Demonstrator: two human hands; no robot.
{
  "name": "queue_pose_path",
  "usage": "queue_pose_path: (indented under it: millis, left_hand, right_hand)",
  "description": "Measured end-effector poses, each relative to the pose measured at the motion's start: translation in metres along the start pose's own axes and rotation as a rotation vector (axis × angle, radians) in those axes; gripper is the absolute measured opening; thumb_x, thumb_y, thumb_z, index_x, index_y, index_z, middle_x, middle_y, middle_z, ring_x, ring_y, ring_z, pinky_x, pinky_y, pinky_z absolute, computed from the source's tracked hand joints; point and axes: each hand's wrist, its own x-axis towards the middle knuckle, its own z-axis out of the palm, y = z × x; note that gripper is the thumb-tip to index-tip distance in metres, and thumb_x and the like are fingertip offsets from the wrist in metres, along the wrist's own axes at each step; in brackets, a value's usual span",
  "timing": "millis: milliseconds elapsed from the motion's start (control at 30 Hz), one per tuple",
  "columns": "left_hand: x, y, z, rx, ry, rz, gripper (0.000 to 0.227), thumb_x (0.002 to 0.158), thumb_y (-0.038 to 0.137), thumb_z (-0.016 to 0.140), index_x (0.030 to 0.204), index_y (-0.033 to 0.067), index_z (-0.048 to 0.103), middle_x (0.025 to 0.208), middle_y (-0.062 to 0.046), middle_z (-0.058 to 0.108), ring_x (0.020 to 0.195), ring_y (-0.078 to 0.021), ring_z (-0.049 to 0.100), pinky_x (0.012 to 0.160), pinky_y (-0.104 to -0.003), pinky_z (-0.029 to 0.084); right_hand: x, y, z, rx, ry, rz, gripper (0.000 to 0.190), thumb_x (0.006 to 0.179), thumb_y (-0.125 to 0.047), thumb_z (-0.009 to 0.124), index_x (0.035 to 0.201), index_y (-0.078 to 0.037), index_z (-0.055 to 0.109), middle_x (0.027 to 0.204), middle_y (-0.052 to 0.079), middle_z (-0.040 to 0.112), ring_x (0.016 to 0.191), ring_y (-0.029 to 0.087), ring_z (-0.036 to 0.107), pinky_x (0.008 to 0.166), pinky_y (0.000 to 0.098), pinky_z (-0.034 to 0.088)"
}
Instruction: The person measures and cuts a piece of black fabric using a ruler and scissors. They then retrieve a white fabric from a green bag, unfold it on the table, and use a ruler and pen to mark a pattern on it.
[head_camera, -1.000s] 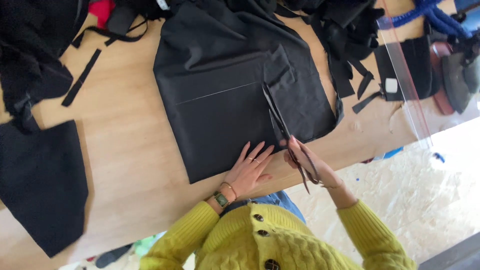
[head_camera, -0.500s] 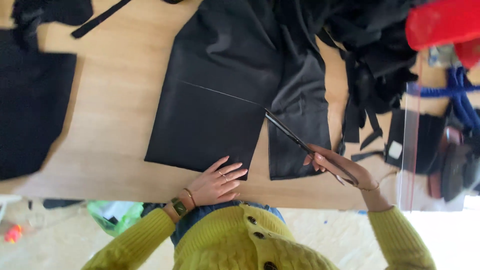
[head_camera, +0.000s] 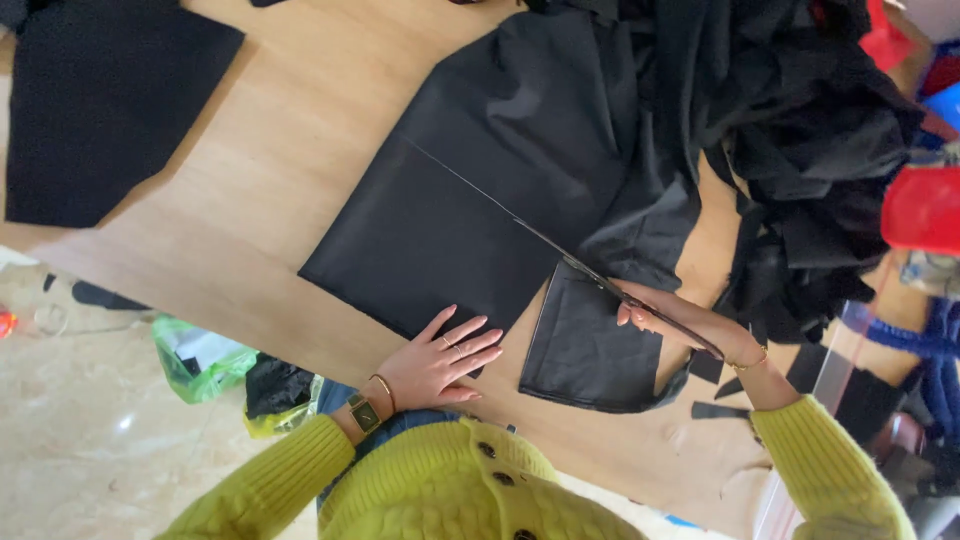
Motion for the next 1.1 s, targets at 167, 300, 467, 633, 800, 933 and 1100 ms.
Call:
queue_pose_path:
  millis: [167, 300, 467, 633, 800, 933, 1100]
  left_hand:
    - [-0.001, 0.000, 0.001, 0.003, -0.015, -0.008, 0.068, 0.099, 0.057, 0.050, 0.154, 0.0195, 0.041, 0.166, -0.002, 0.033, 0.155, -0.0254, 0.023, 0.125, -0.059, 0.013]
    - [-0.002, -0.001, 0.002, 0.006, -0.016, -0.005, 0.069, 0.096, 0.057, 0.053, 0.154, 0.0195, 0.042, 0.165, -0.003, 0.034, 0.155, -0.0255, 0.025, 0.125, -0.060, 0.013]
    - [-0.001, -0.001, 0.000, -0.010, -0.010, -0.003, 0.068, 0.097, 0.056, 0.054, 0.152, 0.0185, 0.045, 0.165, -0.003, 0.033, 0.155, -0.0260, 0.025, 0.124, -0.060, 0.014]
    - [-0.001, -0.001, -0.001, -0.017, -0.011, 0.004, 0.067, 0.097, 0.056, 0.053, 0.152, 0.0178, 0.045, 0.165, -0.004, 0.034, 0.154, -0.0268, 0.025, 0.124, -0.060, 0.014]
    - [-0.002, -0.002, 0.001, -0.017, -0.008, 0.004, 0.066, 0.098, 0.056, 0.052, 0.152, 0.0180, 0.044, 0.165, -0.004, 0.034, 0.155, -0.0270, 0.025, 0.124, -0.061, 0.013]
    - [-0.002, -0.002, 0.001, -0.016, -0.003, -0.002, 0.067, 0.098, 0.056, 0.051, 0.153, 0.0176, 0.044, 0.165, -0.005, 0.034, 0.155, -0.0275, 0.025, 0.124, -0.061, 0.013]
    - [-0.003, -0.002, 0.002, -0.039, 0.025, 0.006, 0.066, 0.098, 0.055, 0.053, 0.151, 0.0165, 0.045, 0.163, -0.006, 0.037, 0.154, -0.0279, 0.026, 0.124, -0.061, 0.014]
  right_hand:
    - [0.001, -0.019, -0.003, 0.007, -0.028, 0.041, 0.087, 0.096, -0.058, 0.039, 0.165, -0.010, 0.020, 0.116, 0.021, 0.068, 0.096, 0.028, 0.060, 0.085, 0.0391, 0.051]
    - [0.001, -0.005, -0.005, 0.054, -0.054, 0.026, 0.084, 0.097, -0.057, 0.038, 0.165, -0.010, 0.021, 0.113, 0.019, 0.066, 0.095, 0.027, 0.058, 0.085, 0.0378, 0.050]
    - [-0.003, -0.019, -0.003, 0.059, -0.035, -0.005, 0.079, 0.099, -0.052, 0.037, 0.164, -0.009, 0.023, 0.087, 0.010, 0.061, 0.073, 0.019, 0.053, 0.065, 0.0327, 0.045]
    - [0.016, 0.032, -0.001, 0.323, 0.034, 0.040, 0.061, 0.104, -0.025, 0.048, 0.156, 0.002, 0.031, 0.066, -0.002, 0.050, 0.049, 0.006, 0.044, 0.045, 0.0188, 0.040]
    - [-0.007, -0.053, 0.000, 0.162, 0.028, 0.069, 0.065, 0.101, -0.042, 0.046, 0.151, -0.001, 0.047, 0.065, 0.003, 0.050, 0.053, 0.013, 0.052, 0.049, 0.0269, 0.047]
    - [-0.004, -0.048, -0.007, 0.111, 0.011, 0.063, 0.063, 0.101, -0.044, 0.046, 0.145, 0.001, 0.052, 0.073, 0.005, 0.056, 0.062, 0.017, 0.059, 0.059, 0.0305, 0.050]
    - [0.005, -0.068, -0.006, 0.026, 0.054, 0.079, 0.069, 0.099, -0.048, 0.049, 0.153, -0.005, 0.045, 0.083, 0.009, 0.060, 0.066, 0.019, 0.059, 0.063, 0.0321, 0.048]
